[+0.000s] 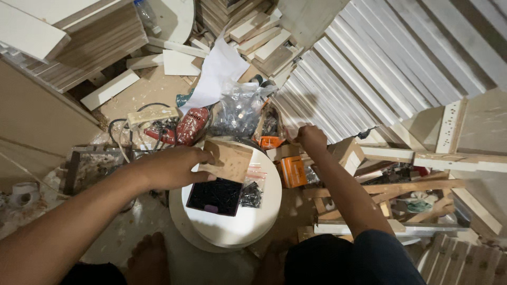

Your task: The person sits on the floor and sorts small black fasteners from a plastic bag into a black tray. They repeatedly pick up the fasteners with their hands and place them into the tray, which rests on a white bucket.

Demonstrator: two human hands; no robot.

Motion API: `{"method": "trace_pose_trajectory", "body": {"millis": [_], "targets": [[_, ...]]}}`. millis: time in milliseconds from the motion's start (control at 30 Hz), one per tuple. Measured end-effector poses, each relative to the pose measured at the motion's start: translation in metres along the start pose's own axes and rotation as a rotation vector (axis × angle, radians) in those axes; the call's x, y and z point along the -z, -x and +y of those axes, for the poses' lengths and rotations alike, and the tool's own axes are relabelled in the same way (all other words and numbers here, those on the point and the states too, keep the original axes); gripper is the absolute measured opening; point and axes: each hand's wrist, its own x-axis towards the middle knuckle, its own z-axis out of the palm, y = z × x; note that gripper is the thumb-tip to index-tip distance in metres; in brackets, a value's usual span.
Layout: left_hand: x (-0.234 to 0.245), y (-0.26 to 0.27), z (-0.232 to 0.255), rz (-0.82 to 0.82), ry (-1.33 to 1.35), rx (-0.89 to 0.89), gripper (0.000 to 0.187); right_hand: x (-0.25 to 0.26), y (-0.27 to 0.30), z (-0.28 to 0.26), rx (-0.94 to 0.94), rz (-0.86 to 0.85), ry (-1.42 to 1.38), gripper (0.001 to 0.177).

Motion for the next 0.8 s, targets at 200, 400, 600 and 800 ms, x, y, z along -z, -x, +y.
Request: {"method": "trace_pose_trajectory", "body": {"millis": [200, 400, 600, 800], "targets": [[0.007, 0.014, 0.022, 0.093, 0.033, -0.049, 0.042, 0.051, 0.015, 0.017, 0.355, 0.118, -0.419, 0.032], [0.002, 0.017, 0.043, 0.316, 0.414, -0.190, 0.068, 0.196, 0.144, -0.097, 0.372, -0.304, -1.121, 0.031], [0.001, 0.042, 0.084, 0.339, 0.813, -0.466, 0.035, 0.281, 0.267, -0.194, 0.707, -0.321, -0.969, 0.017], [0.004, 0.073, 0.088, 0.627, 0.919, -0.427, 0.014, 0.306, 0.312, -0.210, 0.469, -0.085, -1.183, 0.046]]}}
